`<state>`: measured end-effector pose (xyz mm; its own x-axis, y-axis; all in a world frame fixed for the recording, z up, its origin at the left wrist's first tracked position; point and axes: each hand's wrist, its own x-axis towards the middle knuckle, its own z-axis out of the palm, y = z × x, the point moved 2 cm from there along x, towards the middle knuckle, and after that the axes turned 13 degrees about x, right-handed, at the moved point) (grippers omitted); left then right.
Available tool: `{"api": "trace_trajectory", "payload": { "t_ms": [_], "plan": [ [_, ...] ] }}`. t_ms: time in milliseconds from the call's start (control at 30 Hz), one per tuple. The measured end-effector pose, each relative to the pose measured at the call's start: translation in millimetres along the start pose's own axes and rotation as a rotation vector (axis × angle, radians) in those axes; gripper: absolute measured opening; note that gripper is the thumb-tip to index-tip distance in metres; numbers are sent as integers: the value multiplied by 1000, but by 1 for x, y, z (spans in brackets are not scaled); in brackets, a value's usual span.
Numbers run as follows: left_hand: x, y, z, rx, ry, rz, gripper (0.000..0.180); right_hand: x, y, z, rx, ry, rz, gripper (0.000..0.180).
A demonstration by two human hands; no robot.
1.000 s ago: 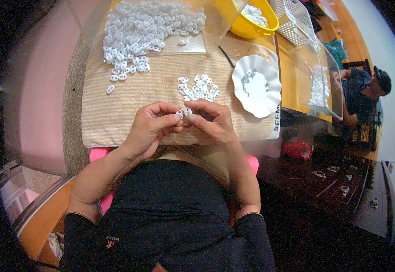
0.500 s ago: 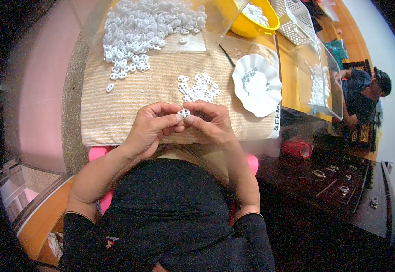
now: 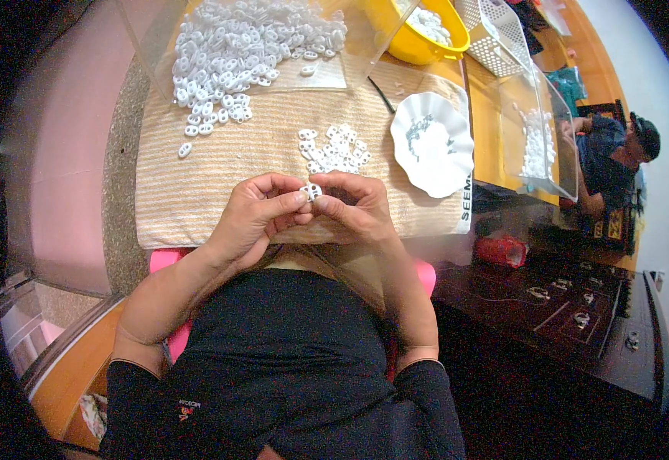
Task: The person is manually assembling small white plastic components at a desk.
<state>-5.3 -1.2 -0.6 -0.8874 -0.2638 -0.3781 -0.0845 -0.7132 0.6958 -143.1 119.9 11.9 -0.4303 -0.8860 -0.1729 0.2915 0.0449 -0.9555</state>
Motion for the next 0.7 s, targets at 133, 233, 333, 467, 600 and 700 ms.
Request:
{"api": "trace_trajectory", "payload": {
  "t_ms": [133, 233, 333, 467, 600, 700],
  "plan": [
    [0, -2, -1, -45, -12, -1, 16, 0, -2, 4, 87, 13, 19, 28],
    [-1, 0, 1, -70, -26, -15, 15, -2, -2, 3, 129, 28, 39, 28],
    [-2, 1, 3, -84, -30, -32, 14, -1, -3, 4, 135, 0, 4, 29],
    [-2, 2, 4, -100, -72, -42, 14, 2, 0, 1, 103, -95, -111, 29],
    [-2, 2, 5, -115, -105, -37, 13, 4, 6, -3, 95, -138, -177, 28],
    [-2, 2, 5, -103, -121, -39, 13, 4, 4, 0, 99, -149, -200, 27]
  ]
}}
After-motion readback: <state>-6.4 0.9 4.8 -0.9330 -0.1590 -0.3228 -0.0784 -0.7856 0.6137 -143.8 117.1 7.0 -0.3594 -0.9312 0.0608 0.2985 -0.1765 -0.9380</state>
